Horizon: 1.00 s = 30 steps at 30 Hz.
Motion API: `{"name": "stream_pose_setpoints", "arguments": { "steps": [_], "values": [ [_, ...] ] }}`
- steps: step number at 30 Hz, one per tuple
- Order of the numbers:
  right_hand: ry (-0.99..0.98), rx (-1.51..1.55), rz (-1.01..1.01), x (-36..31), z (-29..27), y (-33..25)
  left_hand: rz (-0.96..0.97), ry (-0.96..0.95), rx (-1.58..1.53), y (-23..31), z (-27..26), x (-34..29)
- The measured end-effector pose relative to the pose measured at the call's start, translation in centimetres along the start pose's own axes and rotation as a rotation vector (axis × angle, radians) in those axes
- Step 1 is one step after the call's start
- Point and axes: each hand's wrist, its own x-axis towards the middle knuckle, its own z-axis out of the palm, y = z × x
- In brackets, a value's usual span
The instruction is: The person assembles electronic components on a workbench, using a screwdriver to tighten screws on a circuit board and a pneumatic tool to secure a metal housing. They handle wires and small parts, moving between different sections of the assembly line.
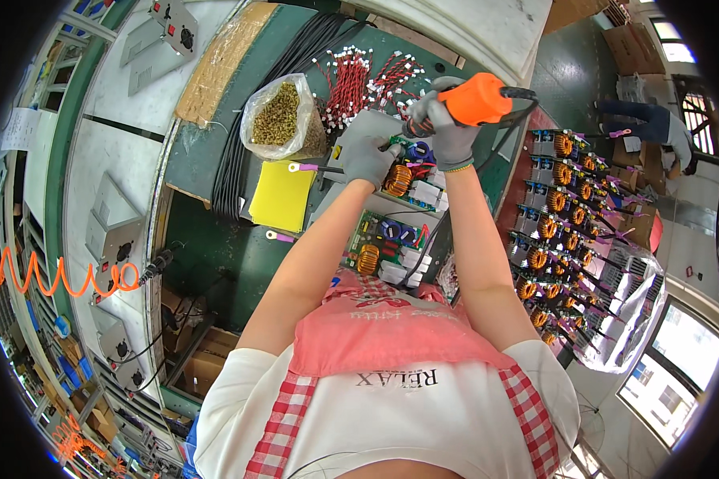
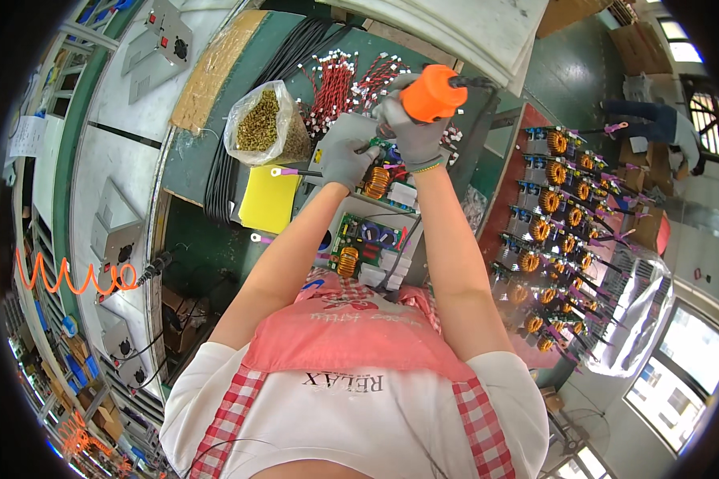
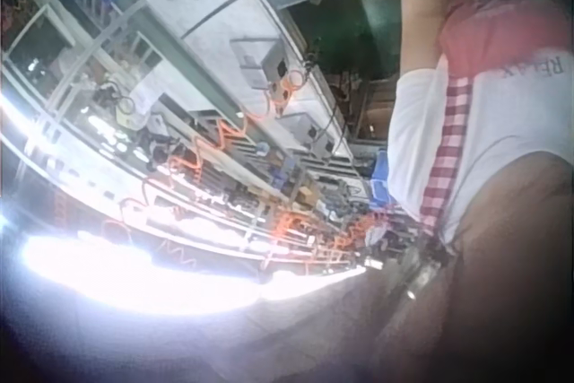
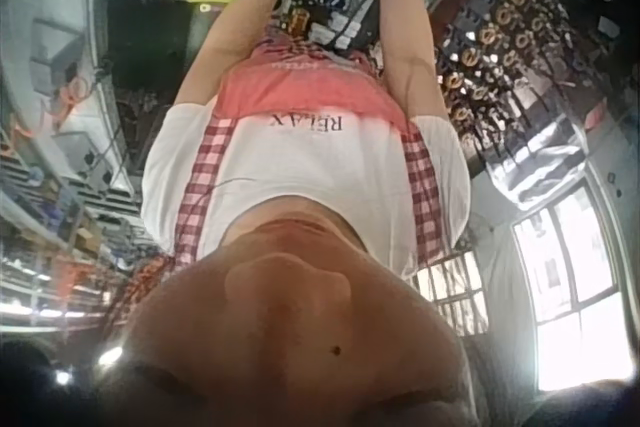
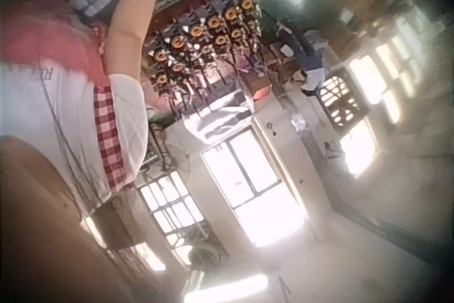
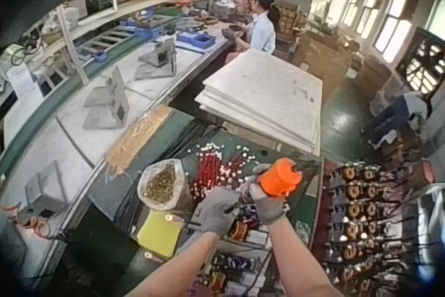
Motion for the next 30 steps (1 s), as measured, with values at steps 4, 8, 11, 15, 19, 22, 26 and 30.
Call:
{"name": "stream_pose_setpoints", "arguments": {
  "steps": [4,8,11,15,19,22,26,30],
  "values": [
    [-0.022,-0.033,0.026,0.3,0.2,0.7,-0.025,-0.029,-0.054,-0.1,0.3,0.3],
    [-0.044,-0.062,0.071,0.3,0.2,0.9,-0.02,0.016,-0.026,0.0,0.0,0.1],
    [-0.079,-0.141,0.065,0.0,1.1,0.3,-0.063,-0.021,-0.008,0.3,-0.4,-0.2],
    [0.024,-0.171,0.1,0.5,1.0,0.0,-0.079,-0.064,-0.029,1.0,-1.0,-0.3],
    [0.251,0.034,-0.039,-2.1,1.9,-3.4,-0.107,-0.078,-0.187,-0.2,-0.2,0.9],
    [0.201,0.077,-0.241,-6.4,-0.1,-8.3,-0.147,-0.036,-0.603,-1.3,-1.7,1.0],
    [0.08,0.258,-0.491,-12.7,-3.1,-14.8,-0.167,-0.394,-1.411,0.4,-5.0,-4.8],
    [0.076,0.182,-0.594,-17.9,-4.3,-18.9,-0.242,-0.69,-1.618,2.7,-6.1,-10.9]
  ]
}}
